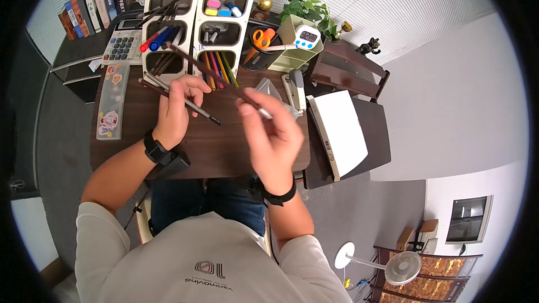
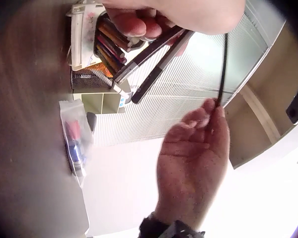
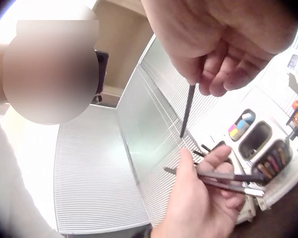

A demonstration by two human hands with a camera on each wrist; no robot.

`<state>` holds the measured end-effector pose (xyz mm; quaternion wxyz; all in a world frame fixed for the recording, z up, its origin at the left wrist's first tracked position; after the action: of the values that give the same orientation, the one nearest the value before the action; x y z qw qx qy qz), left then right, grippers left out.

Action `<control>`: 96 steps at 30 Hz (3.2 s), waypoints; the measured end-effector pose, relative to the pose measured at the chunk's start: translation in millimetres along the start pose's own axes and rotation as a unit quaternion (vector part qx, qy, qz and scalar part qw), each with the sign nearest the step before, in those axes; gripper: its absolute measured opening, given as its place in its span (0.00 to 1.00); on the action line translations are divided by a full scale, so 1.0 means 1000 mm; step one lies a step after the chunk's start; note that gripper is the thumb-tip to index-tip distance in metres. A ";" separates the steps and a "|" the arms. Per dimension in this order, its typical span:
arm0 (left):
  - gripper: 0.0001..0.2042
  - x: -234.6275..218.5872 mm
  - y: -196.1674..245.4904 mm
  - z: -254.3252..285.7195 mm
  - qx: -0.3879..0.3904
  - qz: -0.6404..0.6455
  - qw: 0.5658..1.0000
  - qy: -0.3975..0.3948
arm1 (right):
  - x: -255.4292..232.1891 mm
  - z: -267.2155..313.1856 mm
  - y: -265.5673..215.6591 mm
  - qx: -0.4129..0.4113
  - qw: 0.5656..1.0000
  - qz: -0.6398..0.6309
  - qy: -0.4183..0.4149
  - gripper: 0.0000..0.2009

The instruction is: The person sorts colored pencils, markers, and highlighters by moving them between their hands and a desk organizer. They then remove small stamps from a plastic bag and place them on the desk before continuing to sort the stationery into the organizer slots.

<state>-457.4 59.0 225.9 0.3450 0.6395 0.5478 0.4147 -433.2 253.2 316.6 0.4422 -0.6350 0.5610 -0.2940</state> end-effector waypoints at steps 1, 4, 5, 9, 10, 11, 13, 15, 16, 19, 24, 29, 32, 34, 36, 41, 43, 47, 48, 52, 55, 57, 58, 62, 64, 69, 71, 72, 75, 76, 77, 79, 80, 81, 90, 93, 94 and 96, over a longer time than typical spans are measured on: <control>0.35 -0.001 0.001 -0.001 0.001 0.000 1.000 0.002 | -0.004 -0.004 -0.014 -0.026 1.000 0.003 0.017 0.13; 0.35 -0.004 0.000 -0.002 -0.016 -0.014 1.000 0.018 | -0.002 -0.027 -0.052 -0.121 0.989 0.069 0.049 0.13; 0.35 -0.004 0.000 -0.002 -0.015 -0.011 1.000 0.016 | 0.002 -0.037 -0.062 -0.171 0.976 0.114 0.065 0.14; 0.34 -0.006 0.000 -0.002 -0.017 -0.001 1.000 0.021 | 0.048 -0.083 -0.070 -0.269 0.917 0.292 0.036 0.12; 0.34 -0.008 0.000 -0.002 -0.016 -0.002 1.000 0.024 | 0.062 -0.094 -0.065 -0.272 0.901 0.335 0.035 0.12; 0.31 -0.009 -0.001 -0.003 -0.019 0.018 0.999 0.026 | 0.076 -0.105 -0.056 -0.264 0.896 0.358 0.007 0.10; 0.28 -0.010 -0.002 -0.003 -0.023 0.045 0.998 0.031 | 0.099 -0.120 -0.036 -0.279 0.873 0.397 -0.044 0.08; 0.28 -0.011 -0.001 -0.004 -0.023 0.051 0.998 0.035 | 0.118 -0.128 -0.022 -0.256 0.873 0.405 -0.085 0.10; 0.28 -0.011 -0.001 -0.004 -0.024 0.056 0.998 0.033 | 0.124 -0.130 -0.019 -0.258 0.873 0.404 -0.087 0.10; 0.27 -0.013 0.000 -0.004 -0.029 0.057 0.997 0.043 | 0.126 -0.128 -0.014 -0.240 0.911 0.319 -0.108 0.15; 0.26 -0.014 0.001 -0.003 -0.033 0.069 0.996 0.044 | 0.096 -0.084 -0.028 -0.187 0.929 0.305 -0.093 0.11; 0.25 -0.019 -0.008 -0.003 -0.040 0.071 0.994 0.072 | 0.074 -0.030 -0.002 -0.078 0.923 0.322 -0.196 0.12; 0.30 -0.010 -0.009 -0.004 -0.058 0.047 0.997 0.027 | 0.055 -0.004 0.019 -0.017 0.935 0.306 -0.178 0.09; 0.25 0.000 -0.014 -0.003 -0.043 0.126 0.991 -0.001 | 0.043 0.002 0.022 -0.022 0.941 0.299 -0.158 0.08; 0.24 0.005 -0.015 0.000 -0.038 0.130 0.991 -0.015 | 0.034 0.004 0.016 -0.031 0.946 0.292 -0.139 0.08; 0.28 0.007 -0.009 -0.001 -0.020 0.062 0.997 -0.046 | -0.015 -0.001 -0.040 -0.126 0.991 0.018 0.034 0.10; 0.28 0.006 -0.011 0.000 -0.030 0.063 0.997 -0.037 | -0.013 -0.011 -0.074 -0.227 0.973 0.002 0.050 0.10; 0.26 0.003 -0.010 0.000 -0.054 0.058 0.996 -0.031 | 0.035 -0.052 -0.106 -0.323 0.919 0.227 0.001 0.09; 0.26 0.003 -0.008 -0.001 -0.053 0.058 0.997 -0.027 | 0.054 -0.065 -0.107 -0.392 0.884 0.255 -0.008 0.10; 0.20 -0.005 -0.009 -0.002 -0.049 0.096 0.994 0.004 | 0.103 -0.119 -0.044 -0.270 0.914 0.291 -0.083 0.10; 0.20 -0.008 -0.006 -0.004 -0.047 0.105 0.993 0.015 | 0.111 -0.120 -0.023 -0.222 0.929 0.272 -0.117 0.16; 0.21 -0.012 -0.003 -0.004 -0.040 0.107 0.993 0.025 | 0.105 -0.109 -0.019 -0.209 0.939 0.246 -0.116 0.22; 0.21 -0.014 -0.002 -0.005 -0.035 0.107 0.993 0.031 | 0.098 -0.100 -0.021 -0.179 0.951 0.227 -0.110 0.21; 0.22 -0.014 -0.002 -0.007 -0.029 0.129 0.991 0.033 | 0.077 -0.042 -0.021 -0.152 0.950 0.239 -0.128 0.14; 0.24 -0.011 -0.011 -0.009 -0.043 0.220 0.974 0.031 | 0.064 -0.019 -0.001 -0.102 0.955 0.253 -0.115 0.11; 0.30 0.018 -0.016 -0.008 -0.086 0.268 0.957 -0.071 | 0.028 0.027 0.055 0.057 0.991 0.105 -0.062 0.11; 0.23 0.028 -0.016 -0.003 -0.098 0.229 0.963 -0.098 | 0.014 0.033 0.050 0.056 0.998 0.023 -0.018 0.11; 0.23 0.027 -0.018 -0.002 -0.098 0.229 0.963 -0.103 | 0.004 0.033 0.039 0.027 0.999 0.014 0.007 0.12; 0.10 0.051 -0.016 0.007 -0.098 0.031 0.961 -0.256 | -0.023 0.029 -0.037 -0.140 0.986 -0.028 0.087 0.10; 0.10 0.054 -0.013 0.006 -0.097 0.030 0.961 -0.256 | -0.031 0.027 -0.063 -0.230 0.968 -0.026 0.100 0.09; 0.11 0.056 -0.015 0.006 -0.114 -0.018 0.959 -0.257 | -0.032 0.024 -0.091 -0.303 0.949 0.005 0.084 0.08; 0.14 0.056 -0.020 0.006 -0.128 -0.069 0.959 -0.243 | -0.021 0.020 -0.133 -0.402 0.910 0.059 0.078 0.09; 0.14 0.056 -0.023 0.005 -0.126 -0.070 0.960 -0.242 | -0.015 0.008 -0.142 -0.404 0.910 0.058 0.077 0.09; 0.14 0.054 -0.027 0.004 -0.125 -0.052 0.963 -0.233 | 0.005 -0.002 -0.154 -0.433 0.888 0.147 0.041 0.10; 0.09 0.037 -0.039 -0.005 -0.096 0.000 0.977 -0.190 | 0.105 -0.116 -0.032 -0.280 0.919 0.266 -0.075 0.12; 0.08 0.035 -0.037 -0.003 -0.101 0.010 0.975 -0.197 | 0.102 -0.117 -0.020 -0.214 0.947 0.216 -0.100 0.20; 0.08 0.037 -0.037 -0.003 -0.112 -0.007 0.971 -0.212 | 0.101 -0.116 -0.020 -0.214 0.947 0.216 -0.101 0.20; 0.08 0.038 -0.039 -0.001 -0.119 -0.022 0.967 -0.226 | 0.097 -0.112 -0.026 -0.229 0.942 0.225 -0.094 0.17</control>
<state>-472.3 103.3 196.8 0.5425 0.6586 0.4161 0.3143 -499.7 131.9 376.4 0.3903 -0.6010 0.6974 0.0106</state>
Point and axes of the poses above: each hand's wrist, its own z-axis away from the middle knuckle, its own x-axis out of the palm, y = z × x, the point moved 10 cm from there along -z, towards the middle knuckle, and after that the axes turned 7 degrees about -y, right-handed, at the moved point
